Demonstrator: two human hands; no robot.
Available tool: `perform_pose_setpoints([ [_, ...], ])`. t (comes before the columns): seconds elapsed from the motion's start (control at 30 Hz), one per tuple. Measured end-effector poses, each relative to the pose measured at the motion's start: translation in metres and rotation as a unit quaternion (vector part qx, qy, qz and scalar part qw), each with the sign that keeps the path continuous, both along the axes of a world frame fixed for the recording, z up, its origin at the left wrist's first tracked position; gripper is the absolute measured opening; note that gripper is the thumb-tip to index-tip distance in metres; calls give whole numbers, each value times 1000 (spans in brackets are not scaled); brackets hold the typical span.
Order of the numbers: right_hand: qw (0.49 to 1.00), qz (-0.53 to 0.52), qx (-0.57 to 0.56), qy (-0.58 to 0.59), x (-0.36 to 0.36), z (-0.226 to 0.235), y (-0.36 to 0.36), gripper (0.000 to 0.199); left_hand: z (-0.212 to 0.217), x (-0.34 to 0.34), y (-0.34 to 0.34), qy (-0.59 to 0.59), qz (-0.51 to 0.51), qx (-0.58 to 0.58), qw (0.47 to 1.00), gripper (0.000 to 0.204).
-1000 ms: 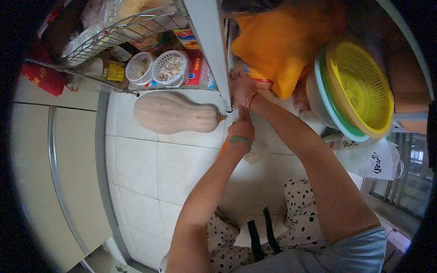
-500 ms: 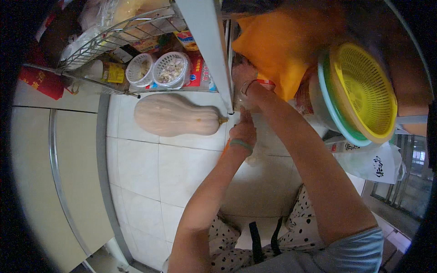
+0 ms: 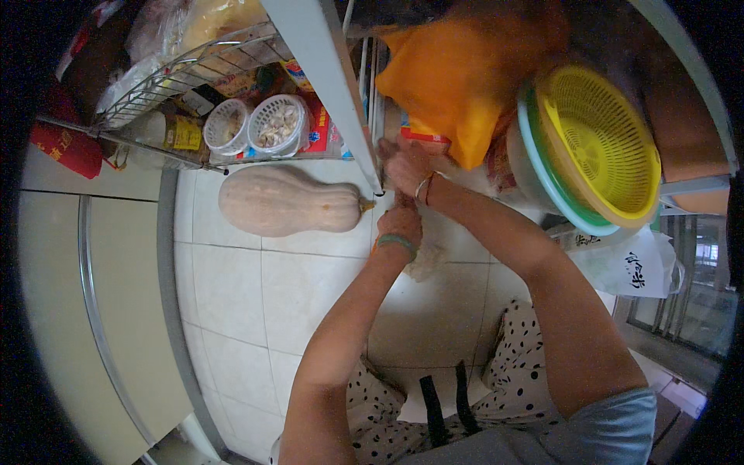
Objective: The person kneels on the kitchen floor and uses a cloth to wipe the tiled area under a metal storage shelf. They move a yellow colander and a white plastic bag to access the space and continue scrubbing the floor surface.
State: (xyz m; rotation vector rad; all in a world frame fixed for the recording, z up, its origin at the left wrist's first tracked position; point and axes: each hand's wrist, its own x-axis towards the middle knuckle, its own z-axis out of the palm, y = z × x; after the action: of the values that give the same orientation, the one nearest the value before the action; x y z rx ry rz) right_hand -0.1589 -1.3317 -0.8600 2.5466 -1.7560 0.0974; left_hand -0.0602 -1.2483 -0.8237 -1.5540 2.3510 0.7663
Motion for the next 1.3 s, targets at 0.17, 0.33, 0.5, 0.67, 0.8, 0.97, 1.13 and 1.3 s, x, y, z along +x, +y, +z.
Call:
perform_pose_setpoints([
  [0.17,969,-244,7,-32,-15,-9,-54,30,-5,-23,4,30,-12,-25,999,65],
  [0.33,981,-179,-36,-62,-11,-11,-57,19,-1,-16,1,23,6,-18,1000,66],
  [0.5,994,-43,78,-57,0,-7,-8,22,1,-8,4,26,49,-5,998,46],
  [0.67,997,8,-57,-49,-5,2,5,14,2,-9,0,-3,16,7,1000,51],
  [0.8,995,-89,-24,27,-11,-9,-23,24,2,-16,3,-6,-26,-32,999,64],
  [0.97,983,-171,51,31,6,-2,-62,27,-9,-6,4,-3,-9,-22,1000,69],
  [1.13,996,-34,-72,-51,-12,-11,-31,24,0,-10,1,-9,-4,18,1000,58],
  [1.3,997,-14,36,-60,-2,-5,9,28,-2,-8,3,7,-22,-27,999,38],
])
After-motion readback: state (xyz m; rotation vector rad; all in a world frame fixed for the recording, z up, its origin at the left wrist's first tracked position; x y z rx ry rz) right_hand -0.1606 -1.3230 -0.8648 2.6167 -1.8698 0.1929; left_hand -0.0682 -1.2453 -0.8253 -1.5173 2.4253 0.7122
